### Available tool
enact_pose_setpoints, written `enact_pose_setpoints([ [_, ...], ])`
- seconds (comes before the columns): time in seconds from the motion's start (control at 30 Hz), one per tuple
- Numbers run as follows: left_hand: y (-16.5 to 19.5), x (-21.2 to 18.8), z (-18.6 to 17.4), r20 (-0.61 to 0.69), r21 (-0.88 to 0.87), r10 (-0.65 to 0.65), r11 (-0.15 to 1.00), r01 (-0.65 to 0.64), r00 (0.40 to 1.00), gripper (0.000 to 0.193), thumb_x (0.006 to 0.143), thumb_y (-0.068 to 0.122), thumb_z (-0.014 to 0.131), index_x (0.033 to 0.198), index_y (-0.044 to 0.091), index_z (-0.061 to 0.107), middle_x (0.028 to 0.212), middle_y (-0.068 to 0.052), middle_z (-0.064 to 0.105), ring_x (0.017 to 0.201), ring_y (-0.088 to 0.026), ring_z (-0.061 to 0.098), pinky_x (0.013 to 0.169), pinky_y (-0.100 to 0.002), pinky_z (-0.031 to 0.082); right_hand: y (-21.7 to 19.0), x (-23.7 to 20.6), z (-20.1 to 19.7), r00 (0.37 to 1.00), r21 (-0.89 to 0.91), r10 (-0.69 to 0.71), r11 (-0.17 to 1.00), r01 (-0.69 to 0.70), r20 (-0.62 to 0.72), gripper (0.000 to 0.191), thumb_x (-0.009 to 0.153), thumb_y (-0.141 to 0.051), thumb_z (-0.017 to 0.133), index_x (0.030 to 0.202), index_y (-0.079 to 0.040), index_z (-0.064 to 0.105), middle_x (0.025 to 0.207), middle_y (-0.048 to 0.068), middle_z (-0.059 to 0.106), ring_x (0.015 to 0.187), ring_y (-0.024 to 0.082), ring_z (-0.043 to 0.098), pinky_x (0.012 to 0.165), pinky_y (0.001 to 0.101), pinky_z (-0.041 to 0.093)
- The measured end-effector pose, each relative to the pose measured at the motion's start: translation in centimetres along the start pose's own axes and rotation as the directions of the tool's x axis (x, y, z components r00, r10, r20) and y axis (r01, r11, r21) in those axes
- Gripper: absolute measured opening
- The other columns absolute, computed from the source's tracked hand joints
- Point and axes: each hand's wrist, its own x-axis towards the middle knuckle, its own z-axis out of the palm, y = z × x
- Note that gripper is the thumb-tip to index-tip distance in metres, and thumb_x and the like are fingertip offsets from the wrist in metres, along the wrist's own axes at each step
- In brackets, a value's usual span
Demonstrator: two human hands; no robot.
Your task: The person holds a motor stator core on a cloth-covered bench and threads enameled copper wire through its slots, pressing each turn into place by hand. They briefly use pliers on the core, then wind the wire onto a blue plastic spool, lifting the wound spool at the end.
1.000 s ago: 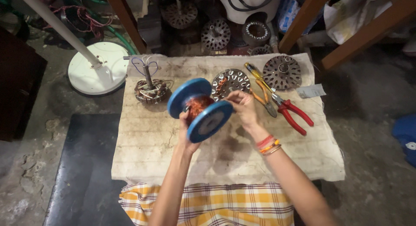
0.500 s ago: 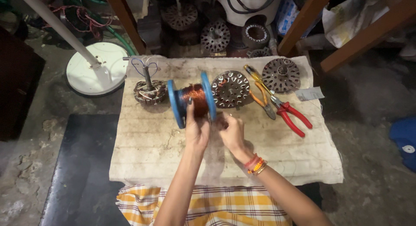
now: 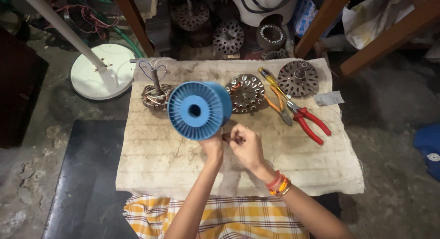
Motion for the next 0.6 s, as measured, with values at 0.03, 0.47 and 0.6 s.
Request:
enact_pose_setpoints([
  [0.03,-0.1,-0.2,0.0,0.001,0.025,0.085,0.996,-0.085,0.996,0.03,0.086,0.007,0.072,0.113,-0.003,0.064,0.109,-0.011,0.071,0.097,-0.022,0.066,0.089,-0.038,0.054,-0.1,-0.1,-0.2,0.995,-0.063,-0.093,0.994,0.091,-0.027,0.011,0.079,0.008,0.068,0.081,-0.002,0.063,0.063,0.006,0.063,0.058,0.009,0.057,0.054,0.0258,0.044],
  [0.47,6.0,0.0,-2.3,0.288,0.2,0.027,0.976,-0.088,0.957,0.066,0.064,0.028,0.094,0.117,0.0,0.068,0.109,-0.011,0.076,0.098,-0.023,0.074,0.089,-0.035,0.059,2.4,3.1,-4.0,0.976,-0.085,-0.18,0.982,0.17,-0.126,0.016,0.084,0.01,0.069,0.079,-0.003,0.061,0.068,0.0,0.059,0.061,0.002,0.049,0.054,0.0218,0.038],
  [0.6,4.8,0.7,-2.6,0.445,0.237,-0.051,0.97,-0.062,0.894,0.065,0.063,0.029,0.094,0.115,-0.001,0.07,0.108,-0.01,0.077,0.098,-0.023,0.076,0.089,-0.036,0.059,3.3,5.3,-5.0,0.981,0.079,-0.166,0.982,0.174,-0.102,0.021,0.089,0.008,0.07,0.079,-0.005,0.058,0.079,-0.001,0.07,0.066,0.001,0.057,0.058,0.0185,0.045],
])
